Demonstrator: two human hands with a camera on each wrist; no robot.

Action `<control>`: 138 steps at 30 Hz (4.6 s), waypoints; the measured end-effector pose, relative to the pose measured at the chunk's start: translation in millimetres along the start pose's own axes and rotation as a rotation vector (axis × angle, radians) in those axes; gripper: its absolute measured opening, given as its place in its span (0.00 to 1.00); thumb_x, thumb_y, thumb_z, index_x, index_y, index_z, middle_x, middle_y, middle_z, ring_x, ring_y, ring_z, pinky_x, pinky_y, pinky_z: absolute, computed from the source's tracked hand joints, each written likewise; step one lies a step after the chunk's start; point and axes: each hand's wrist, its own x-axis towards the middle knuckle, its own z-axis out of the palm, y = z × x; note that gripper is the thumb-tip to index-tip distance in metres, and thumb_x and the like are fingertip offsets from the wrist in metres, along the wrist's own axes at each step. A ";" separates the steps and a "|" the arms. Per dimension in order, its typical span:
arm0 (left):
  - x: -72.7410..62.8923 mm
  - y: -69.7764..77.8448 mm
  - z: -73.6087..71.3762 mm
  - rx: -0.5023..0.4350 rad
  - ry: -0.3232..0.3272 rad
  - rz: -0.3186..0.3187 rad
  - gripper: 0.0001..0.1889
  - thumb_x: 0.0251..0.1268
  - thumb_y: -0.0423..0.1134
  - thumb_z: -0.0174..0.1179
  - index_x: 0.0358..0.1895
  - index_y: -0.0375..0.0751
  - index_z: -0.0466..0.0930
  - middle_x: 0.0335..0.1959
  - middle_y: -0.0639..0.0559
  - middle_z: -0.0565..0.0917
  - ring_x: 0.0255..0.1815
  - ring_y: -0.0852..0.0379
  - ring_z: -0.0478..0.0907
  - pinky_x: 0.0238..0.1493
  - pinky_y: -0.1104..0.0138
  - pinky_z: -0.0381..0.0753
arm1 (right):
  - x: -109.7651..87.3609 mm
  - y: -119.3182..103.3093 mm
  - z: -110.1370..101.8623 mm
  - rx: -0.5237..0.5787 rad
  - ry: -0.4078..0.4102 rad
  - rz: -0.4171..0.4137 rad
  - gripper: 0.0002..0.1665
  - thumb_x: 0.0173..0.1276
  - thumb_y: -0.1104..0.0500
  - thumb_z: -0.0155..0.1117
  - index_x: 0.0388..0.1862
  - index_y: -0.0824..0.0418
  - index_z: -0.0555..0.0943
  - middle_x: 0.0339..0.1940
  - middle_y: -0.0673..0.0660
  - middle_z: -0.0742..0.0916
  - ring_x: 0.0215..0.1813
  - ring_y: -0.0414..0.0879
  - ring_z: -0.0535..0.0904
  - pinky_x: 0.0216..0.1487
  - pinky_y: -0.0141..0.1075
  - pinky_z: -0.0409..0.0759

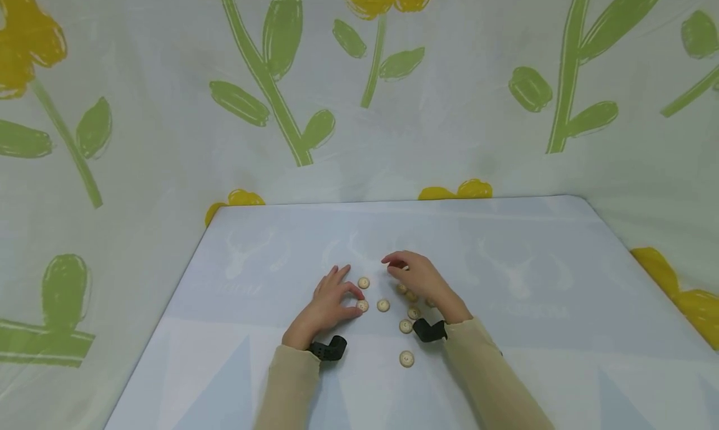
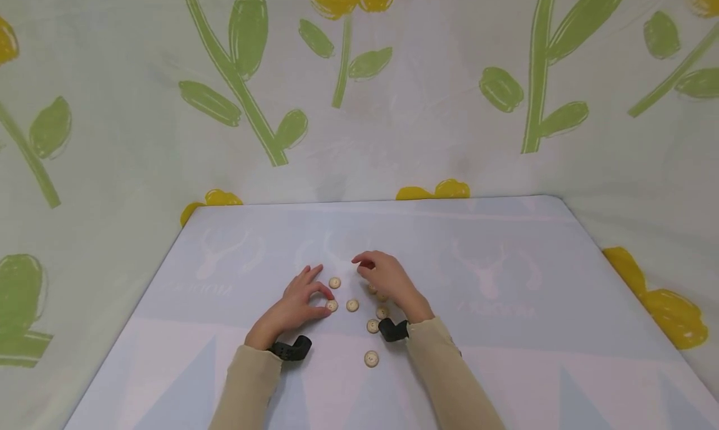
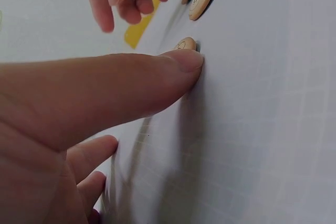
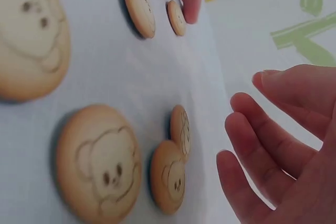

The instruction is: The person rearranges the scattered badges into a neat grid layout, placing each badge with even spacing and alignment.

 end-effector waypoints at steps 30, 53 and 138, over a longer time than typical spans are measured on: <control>-3.0 1.0 1.6 -0.001 0.007 0.006 0.07 0.50 0.44 0.64 0.33 0.55 0.77 0.69 0.45 0.53 0.69 0.43 0.37 0.64 0.47 0.38 | -25.8 -6.3 -2.4 -0.061 -0.105 -0.052 0.08 0.62 0.55 0.58 0.40 0.50 0.80 0.30 0.42 0.79 0.33 0.41 0.72 0.35 0.35 0.72; 1.3 -1.4 -3.0 -0.009 -0.009 0.033 0.07 0.50 0.44 0.64 0.33 0.54 0.77 0.69 0.44 0.52 0.70 0.43 0.37 0.64 0.48 0.36 | -26.6 -15.7 2.6 -0.246 -0.301 -0.169 0.13 0.57 0.58 0.65 0.42 0.51 0.80 0.27 0.41 0.78 0.30 0.37 0.72 0.35 0.33 0.73; 0.9 -5.9 -0.6 -0.015 0.002 0.040 0.08 0.49 0.42 0.65 0.34 0.54 0.77 0.68 0.45 0.54 0.70 0.44 0.38 0.64 0.48 0.38 | -20.2 30.5 -29.3 0.185 -0.064 0.031 0.15 0.60 0.57 0.62 0.47 0.50 0.78 0.36 0.50 0.81 0.39 0.45 0.75 0.42 0.40 0.72</control>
